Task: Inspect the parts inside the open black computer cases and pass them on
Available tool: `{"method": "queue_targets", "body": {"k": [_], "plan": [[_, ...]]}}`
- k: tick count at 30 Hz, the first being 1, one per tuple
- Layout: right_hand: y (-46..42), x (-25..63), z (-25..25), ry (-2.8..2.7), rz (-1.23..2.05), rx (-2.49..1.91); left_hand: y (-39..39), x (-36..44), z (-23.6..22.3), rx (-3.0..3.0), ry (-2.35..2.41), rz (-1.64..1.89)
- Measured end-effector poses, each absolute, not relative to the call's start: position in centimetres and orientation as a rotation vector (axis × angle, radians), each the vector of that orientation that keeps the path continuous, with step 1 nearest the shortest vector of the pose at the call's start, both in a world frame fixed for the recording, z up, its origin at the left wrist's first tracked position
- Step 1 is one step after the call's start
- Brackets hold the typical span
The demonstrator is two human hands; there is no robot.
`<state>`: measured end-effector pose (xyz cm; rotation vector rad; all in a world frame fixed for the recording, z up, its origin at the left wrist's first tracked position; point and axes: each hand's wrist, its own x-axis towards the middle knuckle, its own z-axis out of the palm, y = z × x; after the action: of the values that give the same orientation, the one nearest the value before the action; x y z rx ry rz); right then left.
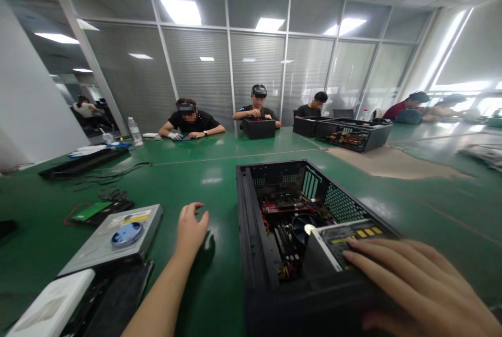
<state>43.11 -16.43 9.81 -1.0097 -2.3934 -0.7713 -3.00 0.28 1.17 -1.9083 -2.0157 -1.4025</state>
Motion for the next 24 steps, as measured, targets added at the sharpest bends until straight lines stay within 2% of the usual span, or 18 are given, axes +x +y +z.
{"method": "queue_targets", "body": {"k": [6,9,11,13,16,19,24], "plan": [[0.4,32.5,12.5,-2.448,-0.518,-1.177,0.7,-4.3,0.8,-1.727,-2.083,-1.374],[9.2,26.1,12.7,-2.253,-0.432,-1.501,1.1,-4.5,0.2,-1.748,-2.094,-1.26],[11.9,22.2,11.9,-2.13,-0.3,-1.665,1.2,-4.3,-0.1,-1.803,-2.037,-1.149],[11.8,19.1,10.4,-2.171,-0.173,-1.639,1.4,-4.1,-0.3,-1.829,-2.011,-1.047],[8.5,17.6,7.3,-2.436,-0.143,-1.292,1.7,-4.0,-0.6,-1.831,-2.01,-0.99],[4.4,20.4,4.9,-2.582,-0.091,-1.039,2.1,-4.2,-0.9,-1.84,-2.006,-1.014],[-0.8,28.8,4.7,-2.632,0.133,-1.044,2.2,-4.4,-1.0,-1.859,-1.985,-1.095]]}}
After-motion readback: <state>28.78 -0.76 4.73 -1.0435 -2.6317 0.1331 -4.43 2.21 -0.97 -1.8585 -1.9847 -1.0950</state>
